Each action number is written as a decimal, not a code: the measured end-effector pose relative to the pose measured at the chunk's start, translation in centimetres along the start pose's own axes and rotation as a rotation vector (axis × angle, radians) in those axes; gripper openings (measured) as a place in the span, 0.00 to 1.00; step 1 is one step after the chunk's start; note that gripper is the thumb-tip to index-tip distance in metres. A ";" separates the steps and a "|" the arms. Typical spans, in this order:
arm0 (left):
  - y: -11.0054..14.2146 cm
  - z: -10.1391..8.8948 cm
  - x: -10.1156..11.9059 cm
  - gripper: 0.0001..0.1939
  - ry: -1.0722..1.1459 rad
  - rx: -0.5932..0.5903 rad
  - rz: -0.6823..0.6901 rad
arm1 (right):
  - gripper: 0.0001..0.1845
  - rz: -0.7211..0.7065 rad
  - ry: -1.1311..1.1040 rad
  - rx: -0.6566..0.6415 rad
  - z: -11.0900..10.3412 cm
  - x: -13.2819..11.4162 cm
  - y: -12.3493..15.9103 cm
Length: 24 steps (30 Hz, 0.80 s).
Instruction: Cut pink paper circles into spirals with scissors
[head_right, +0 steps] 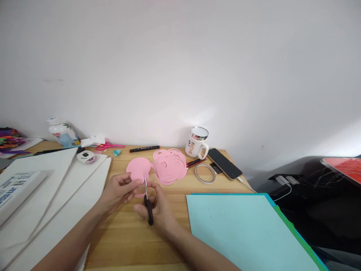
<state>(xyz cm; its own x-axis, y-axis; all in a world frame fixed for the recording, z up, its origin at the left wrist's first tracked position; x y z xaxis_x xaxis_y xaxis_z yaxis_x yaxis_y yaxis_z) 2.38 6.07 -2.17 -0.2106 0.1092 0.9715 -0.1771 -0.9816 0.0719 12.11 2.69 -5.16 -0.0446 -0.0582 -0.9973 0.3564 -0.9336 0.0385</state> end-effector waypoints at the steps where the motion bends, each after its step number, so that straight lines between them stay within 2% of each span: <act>1: 0.0 0.1 0.0 0.15 -0.011 -0.009 -0.003 | 0.30 -0.015 -0.025 0.005 -0.1 -0.2 0.0; 6: 0.2 0.7 -0.4 0.15 -0.042 -0.044 -0.022 | 0.33 -0.086 -0.114 -0.003 -0.3 -1.0 -0.1; 24: 0.0 0.2 -0.1 0.16 0.019 -0.026 0.023 | 0.31 -0.008 -0.034 0.017 -0.6 -0.3 -0.1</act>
<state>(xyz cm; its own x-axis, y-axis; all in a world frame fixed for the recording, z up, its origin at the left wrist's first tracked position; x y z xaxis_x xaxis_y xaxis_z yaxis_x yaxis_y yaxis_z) 2.62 6.07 -2.20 -0.2329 0.0902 0.9683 -0.1973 -0.9794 0.0438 12.67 3.04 -4.88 -0.0795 -0.0624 -0.9949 0.3401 -0.9398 0.0318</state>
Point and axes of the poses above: each hand's wrist, its own y-axis away from the middle knuckle, its own z-axis out of the palm, x = y × z, the point moved 9 cm from there along -y, towards the middle knuckle, and after that the axes turned 7 degrees about y, right-handed, at the moved point
